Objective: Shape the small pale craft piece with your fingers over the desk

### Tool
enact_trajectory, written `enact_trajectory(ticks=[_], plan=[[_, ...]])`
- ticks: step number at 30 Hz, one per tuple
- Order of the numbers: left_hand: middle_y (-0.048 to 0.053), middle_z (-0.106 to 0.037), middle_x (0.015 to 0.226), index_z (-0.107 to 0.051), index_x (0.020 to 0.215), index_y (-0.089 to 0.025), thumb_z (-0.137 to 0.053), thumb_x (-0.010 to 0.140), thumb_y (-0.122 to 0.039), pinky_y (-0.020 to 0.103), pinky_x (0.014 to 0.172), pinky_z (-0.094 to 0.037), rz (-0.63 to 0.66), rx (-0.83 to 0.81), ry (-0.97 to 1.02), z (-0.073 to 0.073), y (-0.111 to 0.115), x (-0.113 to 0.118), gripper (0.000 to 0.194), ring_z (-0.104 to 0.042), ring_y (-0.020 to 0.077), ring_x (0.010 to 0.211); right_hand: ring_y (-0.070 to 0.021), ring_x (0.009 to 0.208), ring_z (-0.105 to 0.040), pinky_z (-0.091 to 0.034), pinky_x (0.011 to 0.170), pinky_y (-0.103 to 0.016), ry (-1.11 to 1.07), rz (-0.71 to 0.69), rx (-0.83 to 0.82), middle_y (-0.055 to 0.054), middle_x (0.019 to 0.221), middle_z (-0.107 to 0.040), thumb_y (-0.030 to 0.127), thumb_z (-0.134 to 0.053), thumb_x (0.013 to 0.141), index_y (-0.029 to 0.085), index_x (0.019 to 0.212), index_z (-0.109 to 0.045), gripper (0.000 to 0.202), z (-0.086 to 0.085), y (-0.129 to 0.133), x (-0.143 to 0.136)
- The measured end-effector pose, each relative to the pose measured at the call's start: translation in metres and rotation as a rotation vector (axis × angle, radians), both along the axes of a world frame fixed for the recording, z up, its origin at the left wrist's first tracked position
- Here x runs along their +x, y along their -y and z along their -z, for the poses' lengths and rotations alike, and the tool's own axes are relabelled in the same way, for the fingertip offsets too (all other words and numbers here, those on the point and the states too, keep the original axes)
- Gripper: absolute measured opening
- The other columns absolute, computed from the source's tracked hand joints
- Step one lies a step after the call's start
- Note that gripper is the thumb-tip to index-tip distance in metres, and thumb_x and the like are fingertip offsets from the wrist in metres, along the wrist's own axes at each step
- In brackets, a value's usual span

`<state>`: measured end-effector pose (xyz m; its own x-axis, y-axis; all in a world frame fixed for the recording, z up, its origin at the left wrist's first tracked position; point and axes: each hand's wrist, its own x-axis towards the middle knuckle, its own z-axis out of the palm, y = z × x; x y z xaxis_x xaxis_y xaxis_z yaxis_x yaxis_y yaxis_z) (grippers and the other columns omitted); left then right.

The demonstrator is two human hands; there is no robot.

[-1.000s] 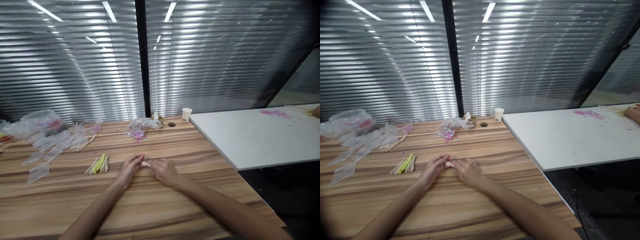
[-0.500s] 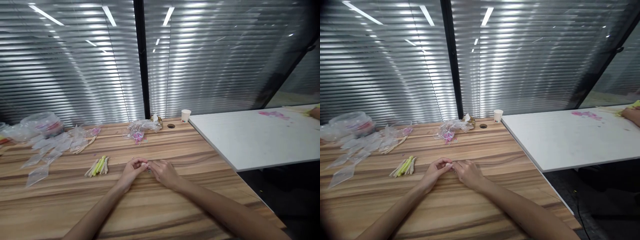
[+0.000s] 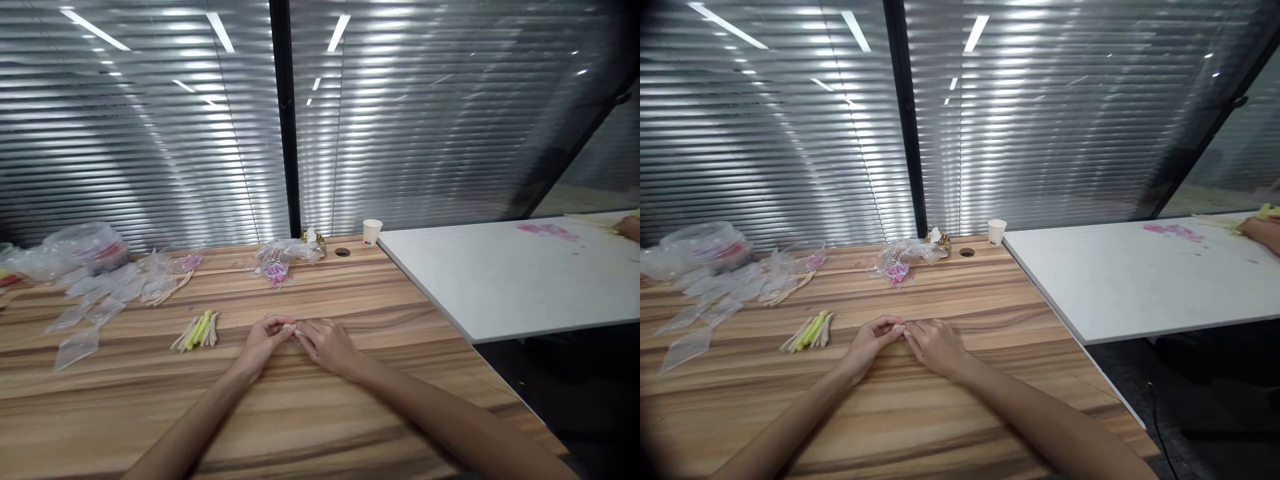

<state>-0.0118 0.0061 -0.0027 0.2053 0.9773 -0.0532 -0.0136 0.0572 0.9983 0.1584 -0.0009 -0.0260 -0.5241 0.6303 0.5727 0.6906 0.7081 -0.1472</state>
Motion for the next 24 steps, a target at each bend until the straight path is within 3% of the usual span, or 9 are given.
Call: enact_trajectory(ticks=[24], plan=[[0.003,-0.068,0.072,-0.063,0.081,-0.013,-0.075,0.058,-0.032,0.028,0.073,-0.047,-0.049,-0.012,-0.02,-0.0052,0.0014,0.0014,0.033,-0.062,0.0166,0.072,-0.0149,0.077,-0.061,-0.042,0.069,-0.025,0.003,-0.005,-0.022,-0.004,0.091,-0.067,0.024,-0.04,0.09,0.018,0.1,-0.057,0.021,-0.0036,0.0015,-0.0004]])
